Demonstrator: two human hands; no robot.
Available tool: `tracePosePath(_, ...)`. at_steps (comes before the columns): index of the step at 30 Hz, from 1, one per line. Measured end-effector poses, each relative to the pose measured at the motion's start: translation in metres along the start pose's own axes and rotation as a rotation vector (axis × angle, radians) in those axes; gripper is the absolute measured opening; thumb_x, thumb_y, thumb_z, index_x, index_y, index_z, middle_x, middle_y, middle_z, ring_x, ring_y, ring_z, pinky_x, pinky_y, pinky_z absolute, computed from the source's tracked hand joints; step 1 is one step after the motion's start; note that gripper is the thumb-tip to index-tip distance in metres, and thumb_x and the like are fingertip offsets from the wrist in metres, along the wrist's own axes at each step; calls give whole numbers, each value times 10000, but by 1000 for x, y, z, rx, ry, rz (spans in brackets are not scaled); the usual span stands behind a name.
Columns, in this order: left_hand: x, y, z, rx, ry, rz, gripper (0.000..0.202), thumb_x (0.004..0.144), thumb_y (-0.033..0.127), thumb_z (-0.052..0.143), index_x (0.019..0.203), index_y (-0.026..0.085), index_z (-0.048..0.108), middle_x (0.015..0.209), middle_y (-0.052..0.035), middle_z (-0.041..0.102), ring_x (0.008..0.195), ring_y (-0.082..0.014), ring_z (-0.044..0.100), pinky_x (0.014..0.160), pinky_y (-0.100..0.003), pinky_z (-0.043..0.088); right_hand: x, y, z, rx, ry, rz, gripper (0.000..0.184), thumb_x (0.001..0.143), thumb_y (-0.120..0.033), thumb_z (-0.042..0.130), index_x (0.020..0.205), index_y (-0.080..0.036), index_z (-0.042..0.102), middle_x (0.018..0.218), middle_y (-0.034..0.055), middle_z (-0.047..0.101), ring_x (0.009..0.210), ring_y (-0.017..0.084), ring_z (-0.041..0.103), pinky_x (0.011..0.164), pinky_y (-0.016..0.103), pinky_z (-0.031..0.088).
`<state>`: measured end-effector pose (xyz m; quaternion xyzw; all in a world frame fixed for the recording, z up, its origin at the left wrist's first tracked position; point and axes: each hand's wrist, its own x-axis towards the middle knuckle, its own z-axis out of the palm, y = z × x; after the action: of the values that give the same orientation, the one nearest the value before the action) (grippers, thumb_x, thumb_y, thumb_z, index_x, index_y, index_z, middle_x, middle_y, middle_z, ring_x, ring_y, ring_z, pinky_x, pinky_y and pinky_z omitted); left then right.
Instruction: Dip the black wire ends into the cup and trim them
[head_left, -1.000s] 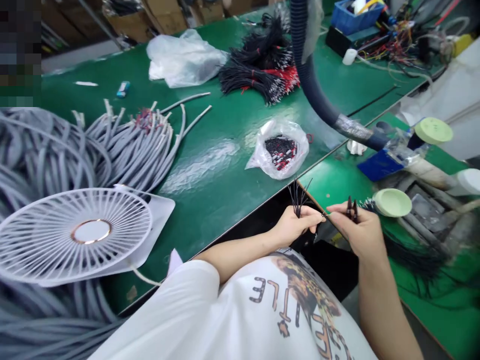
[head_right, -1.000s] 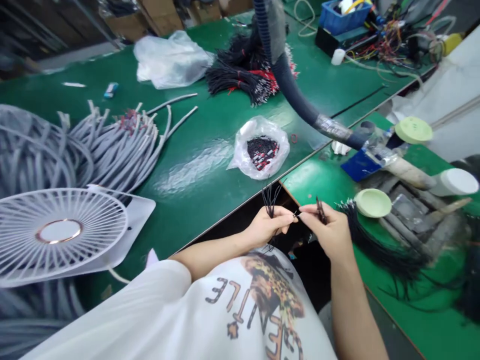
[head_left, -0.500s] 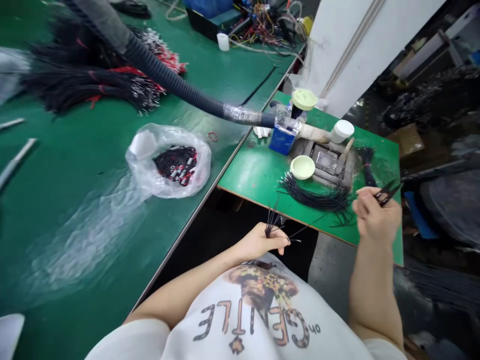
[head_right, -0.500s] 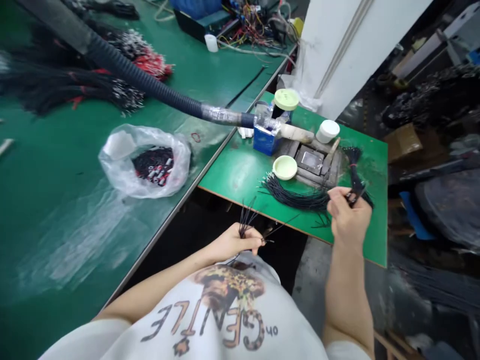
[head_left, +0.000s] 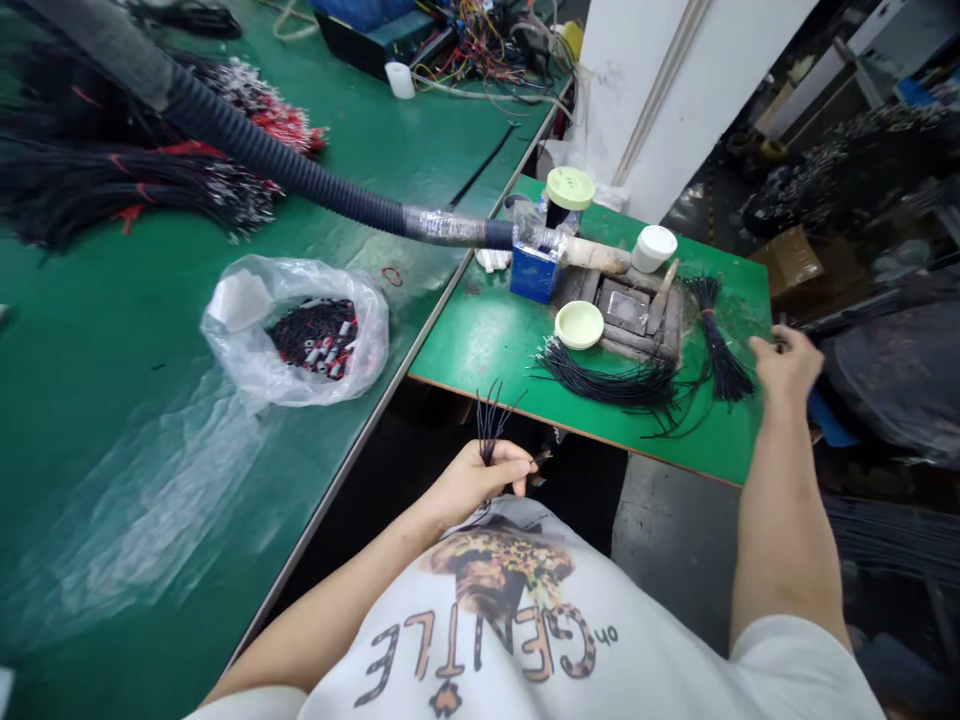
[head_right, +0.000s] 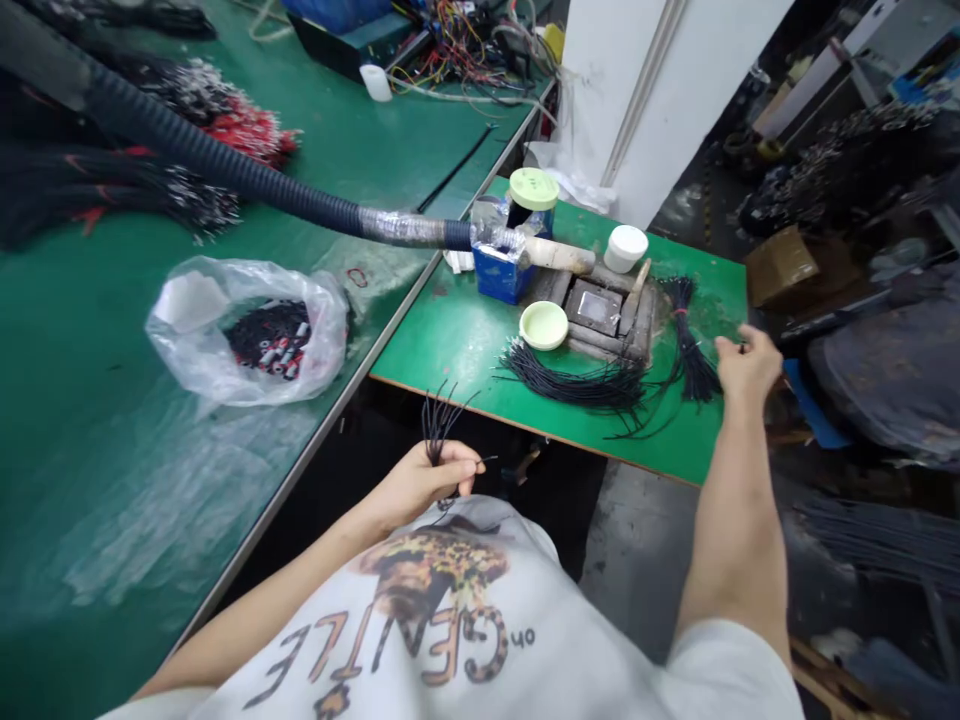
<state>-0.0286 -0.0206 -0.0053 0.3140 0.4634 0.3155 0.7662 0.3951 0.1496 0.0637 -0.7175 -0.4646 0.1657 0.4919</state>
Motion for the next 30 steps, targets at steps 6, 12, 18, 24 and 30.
tracePosePath(6, 5, 18, 16, -154, 12, 86, 324, 717, 395, 772, 832, 99, 710, 566, -13, 646, 367, -10, 242, 410, -215, 104, -147, -51, 40, 129, -353, 11, 173, 754, -304, 741, 894, -206, 766, 625, -12, 576, 501, 106, 425, 470, 267, 298)
tracePosePath(12, 9, 21, 20, -132, -39, 113, 374, 707, 438, 774, 852, 96, 724, 575, -14, 648, 389, -23, 280, 414, -221, 134, -247, -71, 90, 224, -725, -92, 76, 781, -260, 714, 833, -218, 751, 708, -2, 647, 608, 122, 543, 571, 258, 433)
tracePosePath(18, 1, 20, 15, 44, -205, 154, 437, 846, 509, 629, 934, 97, 745, 698, -61, 709, 436, -38, 296, 468, -225, 247, -240, -75, 107, 506, -695, 200, 150, 794, -312, 713, 755, -169, 690, 648, 4, 628, 423, 60, 404, 425, 233, 306)
tracePosePath(24, -2, 22, 11, 140, -232, 203, 447, 895, 510, 558, 803, 114, 744, 805, -99, 739, 724, -136, 606, 724, -245, 447, -229, -87, 121, 661, -802, 499, 223, 692, -267, 766, 882, -169, 705, 664, -7, 636, 380, 27, 367, 379, 193, 240)
tracePosePath(30, -2, 21, 9, 135, -254, 195, 477, 874, 559, 560, 740, 134, 729, 818, -112, 743, 921, -201, 661, 873, -289, 470, -229, -91, 128, 650, -822, 484, 168, 684, -269, 759, 800, -164, 699, 654, 0, 631, 378, 27, 368, 374, 197, 251)
